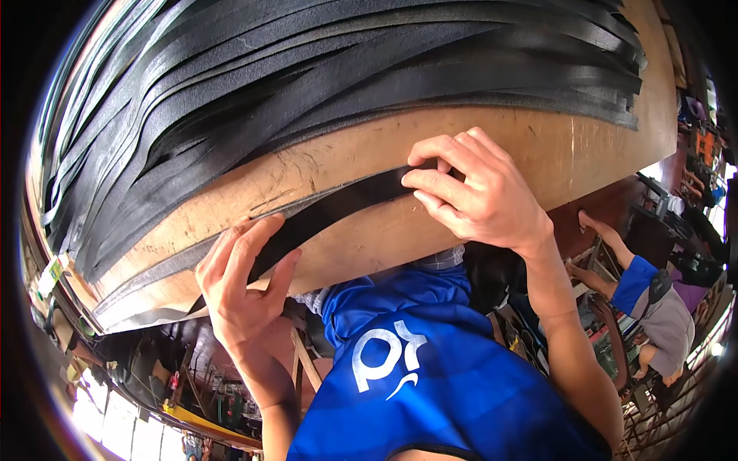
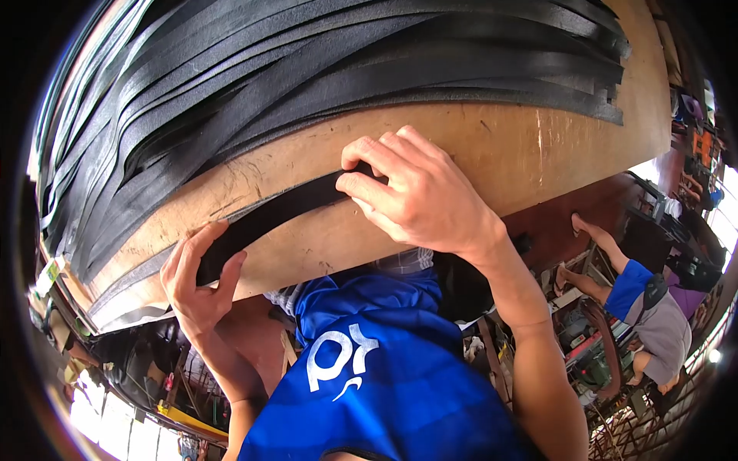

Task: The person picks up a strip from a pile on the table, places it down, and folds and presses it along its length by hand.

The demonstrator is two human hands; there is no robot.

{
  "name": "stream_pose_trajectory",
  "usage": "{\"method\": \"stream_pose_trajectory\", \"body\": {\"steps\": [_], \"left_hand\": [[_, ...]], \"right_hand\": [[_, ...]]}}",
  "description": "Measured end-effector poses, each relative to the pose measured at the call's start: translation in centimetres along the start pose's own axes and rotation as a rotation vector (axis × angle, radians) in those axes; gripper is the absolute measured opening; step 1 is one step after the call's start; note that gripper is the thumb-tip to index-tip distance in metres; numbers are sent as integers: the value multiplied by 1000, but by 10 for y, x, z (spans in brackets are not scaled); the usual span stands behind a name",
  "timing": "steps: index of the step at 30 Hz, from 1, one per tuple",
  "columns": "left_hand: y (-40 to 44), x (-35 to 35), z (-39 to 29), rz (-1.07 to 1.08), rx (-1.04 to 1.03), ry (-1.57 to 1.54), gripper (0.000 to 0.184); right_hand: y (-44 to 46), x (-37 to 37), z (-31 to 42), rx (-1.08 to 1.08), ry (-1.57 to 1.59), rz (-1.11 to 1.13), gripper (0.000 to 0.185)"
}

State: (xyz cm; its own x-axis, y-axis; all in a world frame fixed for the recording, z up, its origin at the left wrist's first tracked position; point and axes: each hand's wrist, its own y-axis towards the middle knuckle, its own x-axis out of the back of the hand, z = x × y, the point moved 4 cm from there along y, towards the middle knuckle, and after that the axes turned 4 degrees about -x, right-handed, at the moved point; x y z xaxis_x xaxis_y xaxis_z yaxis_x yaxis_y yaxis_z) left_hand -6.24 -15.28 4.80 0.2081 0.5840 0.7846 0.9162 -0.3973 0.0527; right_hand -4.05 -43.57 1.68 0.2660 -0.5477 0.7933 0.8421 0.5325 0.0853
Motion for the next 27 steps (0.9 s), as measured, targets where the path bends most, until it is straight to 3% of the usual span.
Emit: {"method": "stream_pose_trajectory", "body": {"steps": [27], "left_hand": [[2, -6, -2, -30, -56, -14, 42]], "right_hand": [[8, -13, 8, 92, -35, -20, 20]]}}
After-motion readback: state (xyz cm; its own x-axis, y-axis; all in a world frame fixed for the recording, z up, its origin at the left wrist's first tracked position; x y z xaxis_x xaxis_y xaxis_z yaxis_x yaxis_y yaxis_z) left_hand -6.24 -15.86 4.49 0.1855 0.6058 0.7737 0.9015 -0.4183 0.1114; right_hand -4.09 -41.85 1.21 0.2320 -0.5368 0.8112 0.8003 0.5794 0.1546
